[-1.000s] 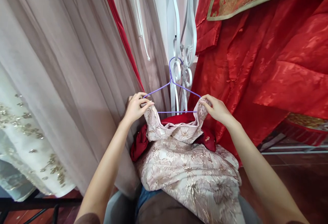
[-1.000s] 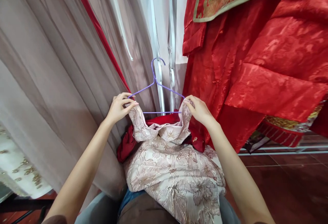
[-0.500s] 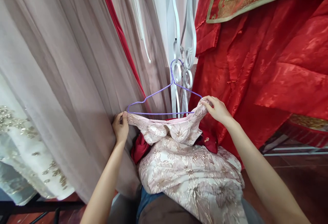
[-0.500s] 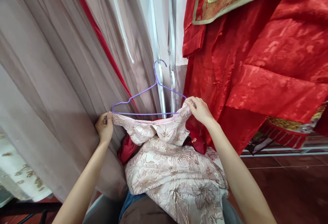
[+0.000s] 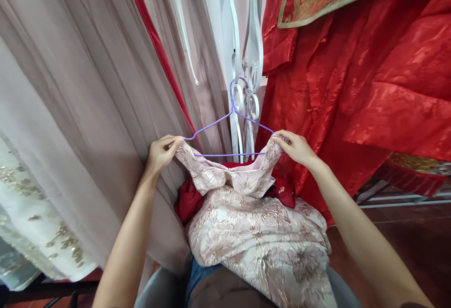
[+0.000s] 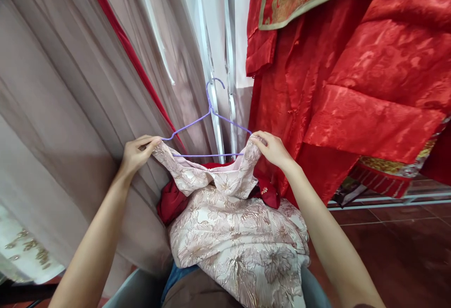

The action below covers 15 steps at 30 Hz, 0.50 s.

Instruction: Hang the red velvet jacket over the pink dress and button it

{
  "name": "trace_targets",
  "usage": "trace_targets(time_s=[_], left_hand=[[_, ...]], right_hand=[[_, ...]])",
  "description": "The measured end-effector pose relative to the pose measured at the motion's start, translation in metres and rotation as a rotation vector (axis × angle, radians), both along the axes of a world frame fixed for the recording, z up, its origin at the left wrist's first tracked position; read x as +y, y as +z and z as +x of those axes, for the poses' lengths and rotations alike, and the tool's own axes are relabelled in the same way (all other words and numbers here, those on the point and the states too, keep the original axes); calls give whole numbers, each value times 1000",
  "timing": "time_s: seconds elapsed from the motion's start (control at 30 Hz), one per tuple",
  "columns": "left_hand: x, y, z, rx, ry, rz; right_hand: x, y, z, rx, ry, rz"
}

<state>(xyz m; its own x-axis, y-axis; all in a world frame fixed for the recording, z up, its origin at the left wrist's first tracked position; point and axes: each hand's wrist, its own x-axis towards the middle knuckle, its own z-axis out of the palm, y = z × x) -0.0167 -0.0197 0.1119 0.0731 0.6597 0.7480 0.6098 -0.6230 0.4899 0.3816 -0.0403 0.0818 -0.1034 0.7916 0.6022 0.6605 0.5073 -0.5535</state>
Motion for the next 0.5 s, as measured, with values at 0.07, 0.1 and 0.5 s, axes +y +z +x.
trace_targets(time_s=[0.07, 0.1, 0.5], left_hand=[[2, 14, 9, 147, -69, -75], [3, 20, 12, 208, -95, -114], [32, -70, 3, -498, -156, -768]], right_hand=[[-3, 4, 1, 21, 33, -45], [-3, 6, 2, 37, 55, -72], [19, -95, 9, 536, 313, -653]])
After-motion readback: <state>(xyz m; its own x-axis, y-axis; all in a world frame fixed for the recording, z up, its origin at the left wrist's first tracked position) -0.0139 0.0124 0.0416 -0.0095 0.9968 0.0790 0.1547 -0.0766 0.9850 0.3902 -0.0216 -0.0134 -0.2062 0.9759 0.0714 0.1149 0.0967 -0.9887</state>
